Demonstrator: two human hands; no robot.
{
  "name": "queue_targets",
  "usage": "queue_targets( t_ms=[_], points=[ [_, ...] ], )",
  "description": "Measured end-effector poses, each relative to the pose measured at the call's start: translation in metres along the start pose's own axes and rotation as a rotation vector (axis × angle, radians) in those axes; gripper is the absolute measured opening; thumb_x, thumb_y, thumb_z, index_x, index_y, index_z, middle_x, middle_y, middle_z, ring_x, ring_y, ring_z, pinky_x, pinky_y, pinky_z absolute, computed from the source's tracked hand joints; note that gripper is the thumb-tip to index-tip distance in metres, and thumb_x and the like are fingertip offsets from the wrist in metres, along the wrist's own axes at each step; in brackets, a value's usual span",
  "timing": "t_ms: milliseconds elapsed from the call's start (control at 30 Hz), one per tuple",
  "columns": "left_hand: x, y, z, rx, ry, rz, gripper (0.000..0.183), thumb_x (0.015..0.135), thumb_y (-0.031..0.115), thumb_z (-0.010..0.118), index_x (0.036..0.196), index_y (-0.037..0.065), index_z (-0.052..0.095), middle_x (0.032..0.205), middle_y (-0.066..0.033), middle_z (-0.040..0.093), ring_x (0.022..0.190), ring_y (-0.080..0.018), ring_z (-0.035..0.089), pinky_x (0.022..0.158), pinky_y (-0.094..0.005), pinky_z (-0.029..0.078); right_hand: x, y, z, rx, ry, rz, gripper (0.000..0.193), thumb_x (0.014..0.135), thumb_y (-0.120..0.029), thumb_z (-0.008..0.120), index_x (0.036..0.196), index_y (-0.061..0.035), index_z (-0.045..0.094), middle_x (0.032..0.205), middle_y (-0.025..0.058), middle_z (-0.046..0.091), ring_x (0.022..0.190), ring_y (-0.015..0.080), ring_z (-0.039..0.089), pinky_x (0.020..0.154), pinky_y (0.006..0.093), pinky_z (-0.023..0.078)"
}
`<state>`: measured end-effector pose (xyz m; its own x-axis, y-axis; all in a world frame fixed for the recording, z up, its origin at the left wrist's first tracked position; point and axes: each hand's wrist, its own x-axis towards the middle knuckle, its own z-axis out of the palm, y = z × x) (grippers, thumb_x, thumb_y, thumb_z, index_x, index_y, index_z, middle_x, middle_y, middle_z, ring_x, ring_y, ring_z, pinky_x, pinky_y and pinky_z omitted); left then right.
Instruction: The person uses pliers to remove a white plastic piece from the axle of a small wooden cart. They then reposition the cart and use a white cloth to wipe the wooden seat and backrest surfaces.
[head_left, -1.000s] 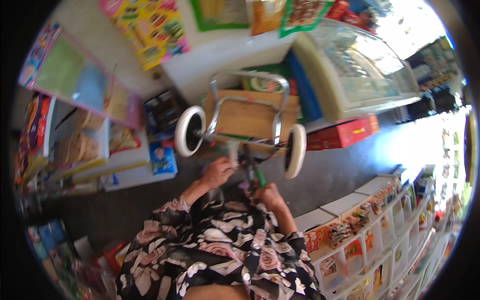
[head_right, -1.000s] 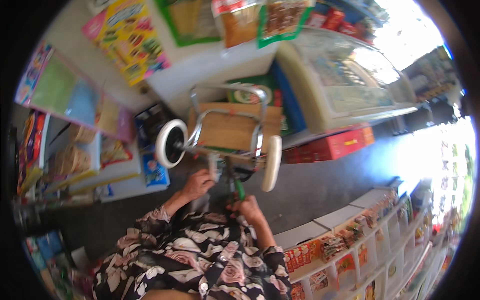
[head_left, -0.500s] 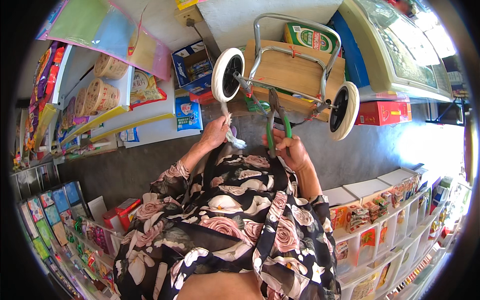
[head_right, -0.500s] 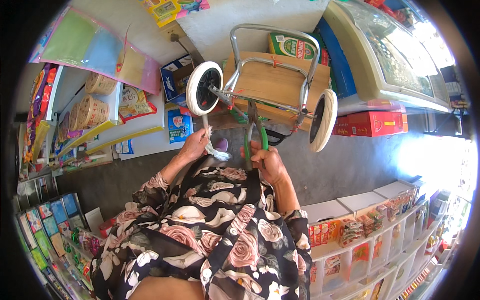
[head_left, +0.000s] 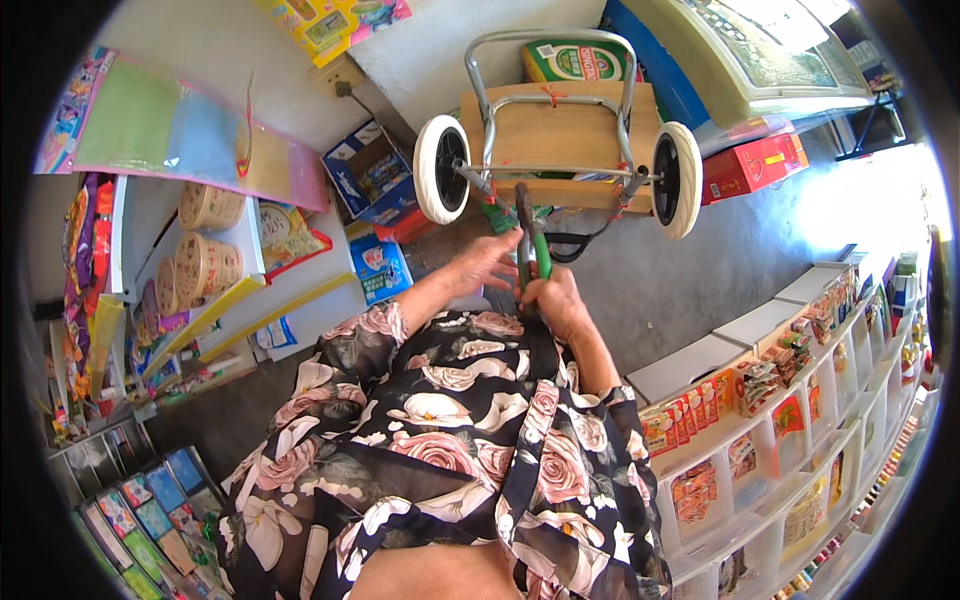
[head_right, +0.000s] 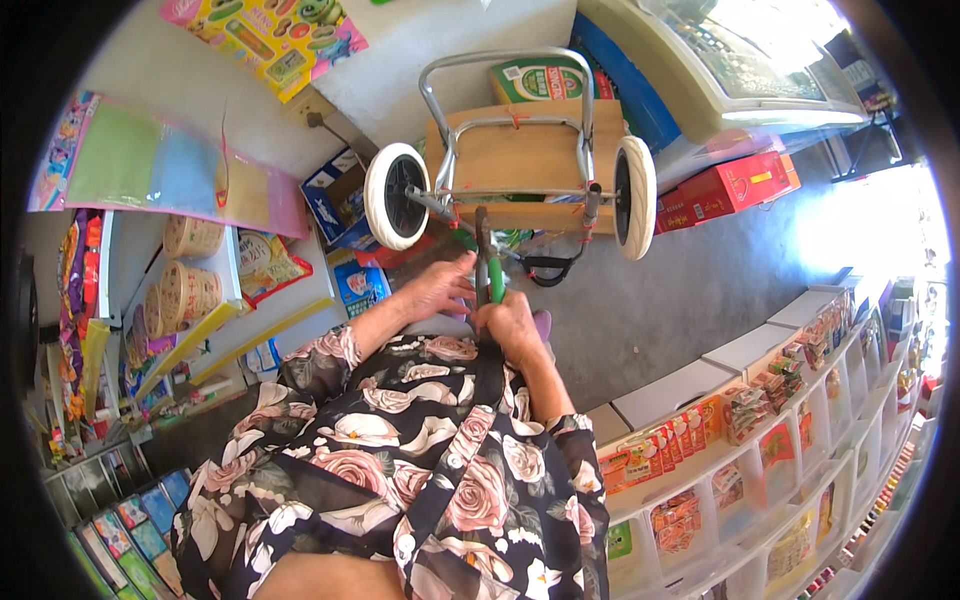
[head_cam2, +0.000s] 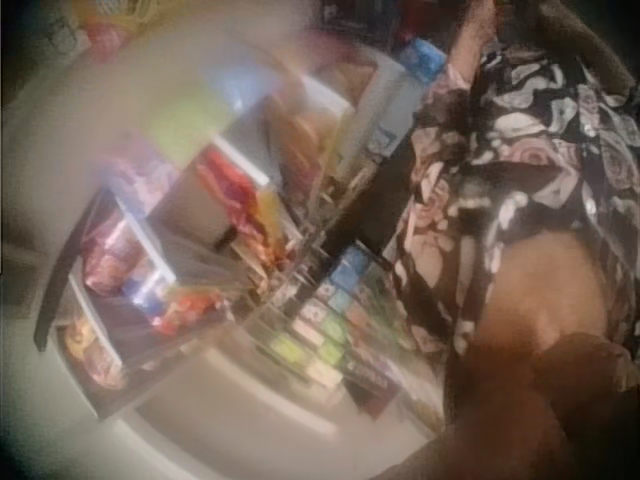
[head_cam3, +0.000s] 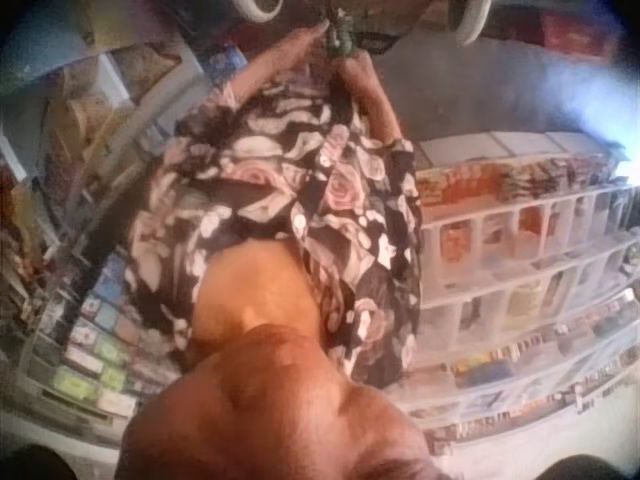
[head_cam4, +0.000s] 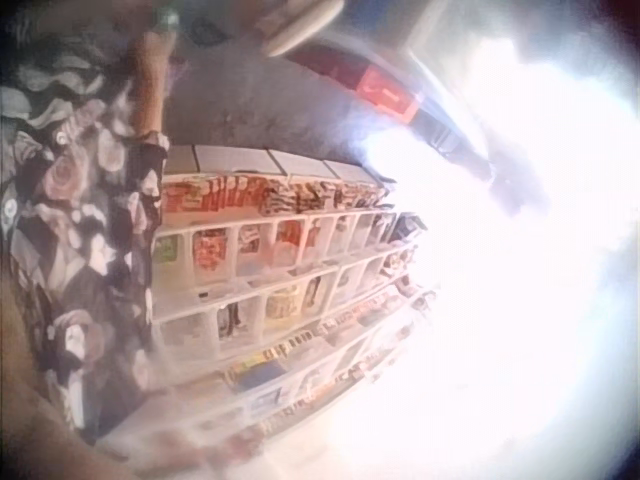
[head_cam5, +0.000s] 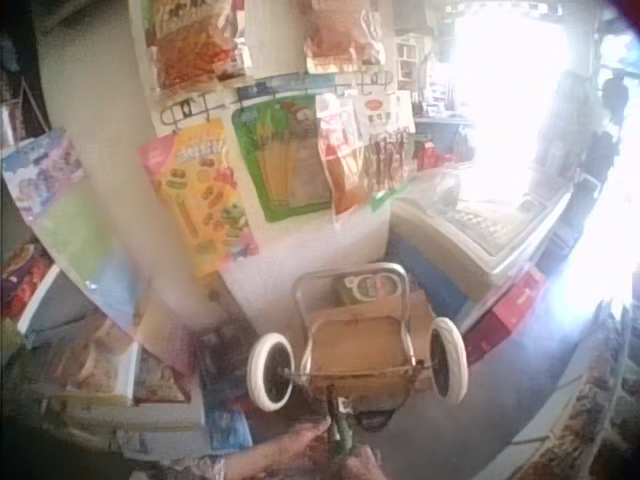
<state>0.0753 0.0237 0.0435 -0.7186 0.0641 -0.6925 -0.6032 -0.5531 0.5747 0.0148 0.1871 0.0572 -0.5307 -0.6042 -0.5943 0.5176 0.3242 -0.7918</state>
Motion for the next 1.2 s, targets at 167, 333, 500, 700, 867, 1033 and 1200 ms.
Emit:
queue_targets(
  t_ms=[167,333,500,700,867,1033,1200],
  points=[
    [0.015,-0.004,0.028,-0.232,0.151,-0.108,0.026,0.082,0.039,0.064,0.084,0.013,0.057,0.077,-0.0023,0.058,0.071,-0.0184,0.059,0.067,-0.0368,0.048,-0.007,0.002,0.016,-0.519,0.119,-0.121,0.025,0.068,-0.01,0.052,0.083,0.0092,0.058,0.079,0.0332,0.059,0.082,0.0465,0.06,0.073,0.0491,0.047],
    [0.015,-0.04,0.007,-0.372,0.356,-0.282,0.016,0.081,0.018,0.063,0.088,0.006,0.055,0.075,-0.0083,0.057,0.069,-0.0236,0.058,0.068,-0.0391,0.049,-0.025,0.012,0.033,-0.753,-0.028,-0.292,0.043,0.069,-0.009,0.052,0.101,0.0187,0.048,0.082,0.0336,0.059,0.08,0.0453,0.06,0.072,0.0472,0.049],
    [-0.03,-0.061,-0.044,-0.629,0.403,-0.223,0.012,0.077,0.002,0.06,0.085,-0.002,0.052,0.075,-0.0128,0.056,0.068,-0.0254,0.059,0.065,-0.0406,0.052,-0.006,0.003,0.028,-0.526,-0.247,-0.359,0.045,0.083,-0.02,0.055,0.115,0.0106,0.047,0.085,0.0296,0.059,0.084,0.0427,0.059,0.073,0.0466,0.047],
    [-0.108,-0.037,-0.065,-0.311,0.921,0.312,0.027,0.077,-0.002,0.065,0.099,0.002,0.048,0.077,-0.009,0.057,0.069,-0.0209,0.061,0.062,-0.0328,0.053,0.062,-0.002,0.041,-0.399,0.254,-0.464,0.041,0.087,-0.014,0.054,0.124,0.0032,0.047,0.096,0.0228,0.059,0.083,0.038,0.058,0.075,0.0411,0.048],
    [-0.126,0.042,-0.067,0.216,0.961,0.456,0.044,0.079,0.022,0.069,0.113,0.002,0.049,0.086,-0.0046,0.057,0.076,-0.0153,0.055,0.071,-0.0278,0.045,0.115,0.003,0.058,-0.336,0.56,-0.65,0.041,0.088,-0.006,0.051,0.128,0.0029,0.043,0.099,0.0186,0.059,0.087,0.0323,0.058,0.078,0.0367,0.047],
    [-0.087,0.146,-0.079,0.75,0.778,0.577,0.038,0.081,0.022,0.066,0.11,0.001,0.052,0.092,-0.0049,0.058,0.085,-0.0134,0.053,0.08,-0.029,0.043,0.129,-0.002,0.07,-0.343,0.541,-0.634,0.043,0.085,0.004,0.048,0.127,0.0093,0.039,0.097,0.0219,0.054,0.086,0.0356,0.054,0.074,0.041,0.046],
    [-0.042,0.207,-0.067,0.892,0.745,0.756,0.034,0.082,0.019,0.065,0.108,0.0,0.054,0.088,-0.0048,0.058,0.08,-0.0129,0.054,0.076,-0.028,0.044,0.133,-0.006,0.078,-0.233,0.527,-0.611,0.047,0.085,0.004,0.047,0.131,0.007,0.035,0.103,0.0204,0.053,0.087,0.0318,0.055,0.074,0.0383,0.047]
  ],
)
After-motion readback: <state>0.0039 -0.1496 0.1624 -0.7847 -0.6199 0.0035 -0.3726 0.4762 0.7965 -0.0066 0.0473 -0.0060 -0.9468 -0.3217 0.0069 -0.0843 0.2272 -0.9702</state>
